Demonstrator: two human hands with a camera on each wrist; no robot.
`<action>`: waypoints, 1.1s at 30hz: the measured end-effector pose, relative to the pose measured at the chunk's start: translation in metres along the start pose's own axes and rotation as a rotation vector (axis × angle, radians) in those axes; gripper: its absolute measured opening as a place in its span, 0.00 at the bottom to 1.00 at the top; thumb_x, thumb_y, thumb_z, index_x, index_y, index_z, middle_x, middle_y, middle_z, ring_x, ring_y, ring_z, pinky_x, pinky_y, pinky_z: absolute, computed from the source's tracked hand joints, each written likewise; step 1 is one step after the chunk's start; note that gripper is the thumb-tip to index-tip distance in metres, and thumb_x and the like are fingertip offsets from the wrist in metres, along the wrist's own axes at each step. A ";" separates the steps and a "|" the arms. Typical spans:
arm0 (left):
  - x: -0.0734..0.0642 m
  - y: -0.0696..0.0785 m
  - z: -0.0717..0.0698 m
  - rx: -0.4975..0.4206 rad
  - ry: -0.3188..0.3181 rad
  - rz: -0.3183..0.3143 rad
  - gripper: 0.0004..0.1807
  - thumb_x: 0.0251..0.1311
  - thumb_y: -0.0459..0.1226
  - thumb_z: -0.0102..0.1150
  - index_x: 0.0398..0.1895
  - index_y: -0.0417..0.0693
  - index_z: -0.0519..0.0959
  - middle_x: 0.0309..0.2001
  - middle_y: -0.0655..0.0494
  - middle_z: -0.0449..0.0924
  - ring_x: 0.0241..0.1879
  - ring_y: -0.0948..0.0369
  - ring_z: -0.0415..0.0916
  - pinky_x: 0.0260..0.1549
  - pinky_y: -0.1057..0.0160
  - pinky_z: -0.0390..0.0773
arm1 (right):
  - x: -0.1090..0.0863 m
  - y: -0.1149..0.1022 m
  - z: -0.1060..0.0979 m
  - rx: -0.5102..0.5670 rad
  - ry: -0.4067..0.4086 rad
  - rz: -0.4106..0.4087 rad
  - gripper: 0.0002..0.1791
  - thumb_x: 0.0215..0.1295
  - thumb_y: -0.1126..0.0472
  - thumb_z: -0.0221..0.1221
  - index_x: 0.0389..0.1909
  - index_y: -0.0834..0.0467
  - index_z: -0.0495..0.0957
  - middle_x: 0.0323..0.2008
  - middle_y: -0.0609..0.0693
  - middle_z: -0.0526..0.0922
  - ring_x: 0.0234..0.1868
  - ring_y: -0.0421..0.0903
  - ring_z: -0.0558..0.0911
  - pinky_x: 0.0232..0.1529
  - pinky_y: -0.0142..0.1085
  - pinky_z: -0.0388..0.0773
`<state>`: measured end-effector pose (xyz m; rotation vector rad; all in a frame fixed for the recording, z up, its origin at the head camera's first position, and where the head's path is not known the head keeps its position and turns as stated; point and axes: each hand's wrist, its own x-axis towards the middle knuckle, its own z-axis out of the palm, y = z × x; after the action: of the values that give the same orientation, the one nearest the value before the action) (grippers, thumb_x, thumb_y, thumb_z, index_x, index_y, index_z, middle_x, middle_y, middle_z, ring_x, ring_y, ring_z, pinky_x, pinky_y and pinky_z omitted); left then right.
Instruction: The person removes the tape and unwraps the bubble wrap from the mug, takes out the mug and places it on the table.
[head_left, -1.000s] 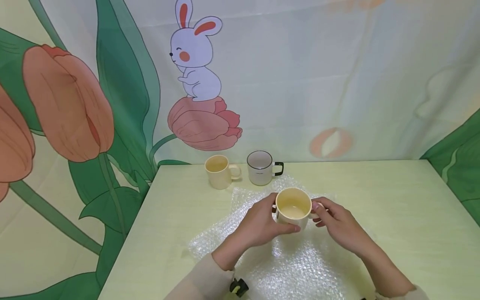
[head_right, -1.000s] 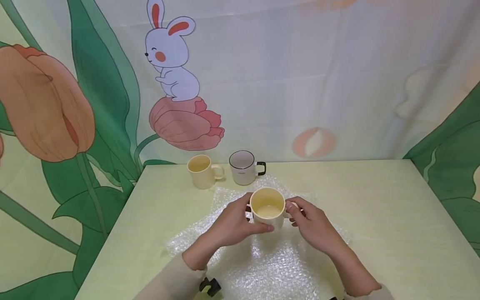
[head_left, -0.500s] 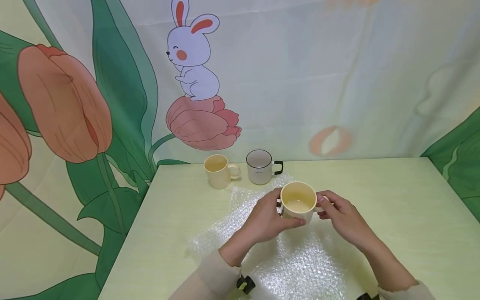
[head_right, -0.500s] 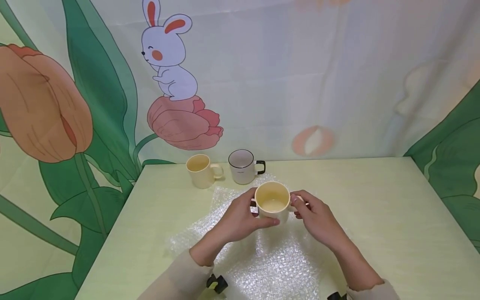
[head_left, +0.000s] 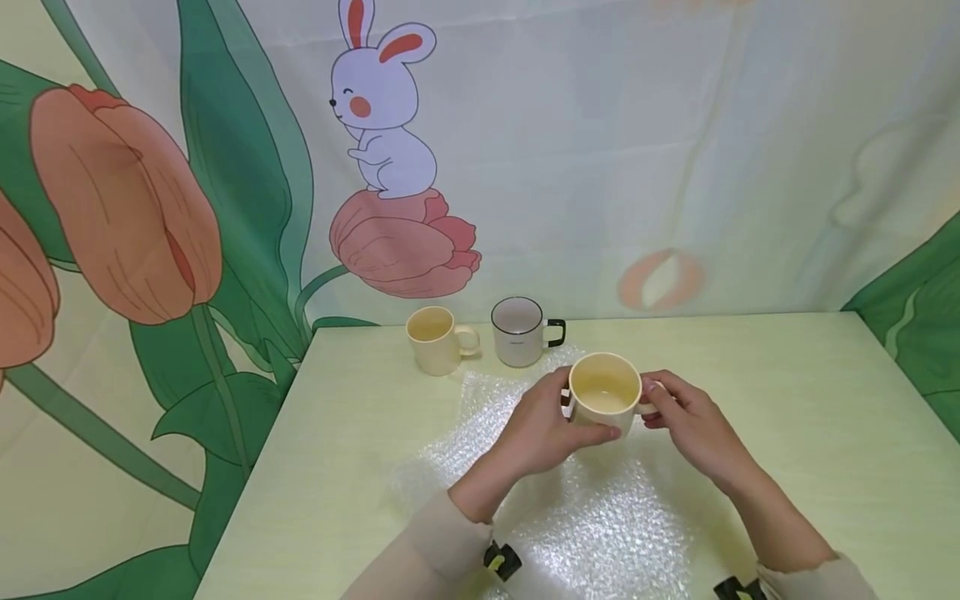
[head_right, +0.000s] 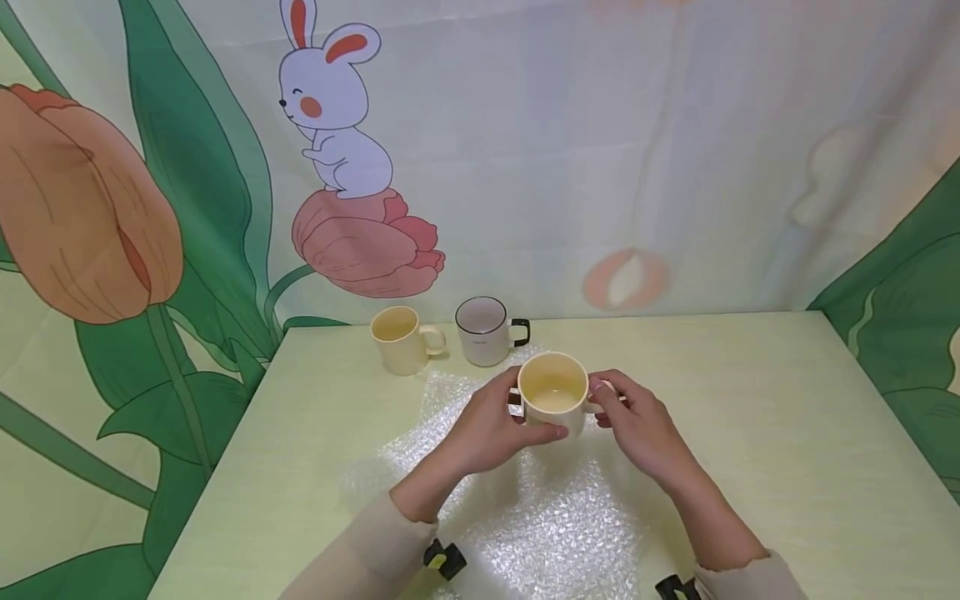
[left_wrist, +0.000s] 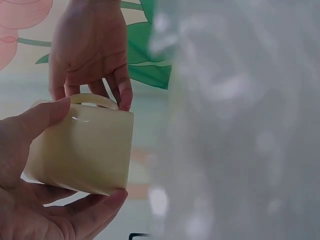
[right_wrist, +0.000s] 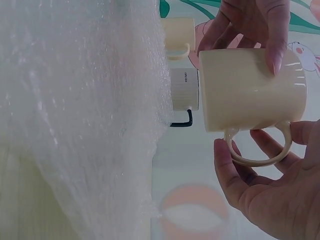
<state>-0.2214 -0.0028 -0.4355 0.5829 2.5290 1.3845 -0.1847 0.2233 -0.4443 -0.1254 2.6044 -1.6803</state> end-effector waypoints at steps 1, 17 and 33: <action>0.001 0.000 0.001 -0.005 0.000 0.000 0.43 0.47 0.52 0.82 0.68 0.56 0.73 0.55 0.60 0.81 0.48 0.62 0.77 0.42 0.64 0.79 | 0.001 0.000 0.000 -0.001 0.005 0.001 0.22 0.85 0.49 0.44 0.63 0.58 0.77 0.52 0.59 0.84 0.50 0.45 0.84 0.50 0.31 0.83; 0.014 0.003 0.015 -0.104 0.028 -0.020 0.46 0.50 0.50 0.81 0.73 0.54 0.69 0.61 0.58 0.76 0.55 0.60 0.75 0.49 0.58 0.80 | 0.010 0.000 -0.007 -0.010 0.085 0.050 0.23 0.85 0.48 0.42 0.60 0.60 0.76 0.45 0.58 0.82 0.45 0.44 0.84 0.48 0.30 0.83; 0.029 0.010 0.026 -0.046 0.054 -0.096 0.49 0.50 0.54 0.79 0.74 0.51 0.67 0.61 0.54 0.75 0.60 0.57 0.75 0.58 0.50 0.78 | 0.021 0.005 -0.014 -0.004 0.115 0.078 0.25 0.85 0.46 0.41 0.60 0.61 0.75 0.45 0.55 0.82 0.44 0.41 0.84 0.47 0.31 0.84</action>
<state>-0.2356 0.0339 -0.4408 0.4158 2.5230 1.4385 -0.2066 0.2365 -0.4430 0.0735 2.6555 -1.7050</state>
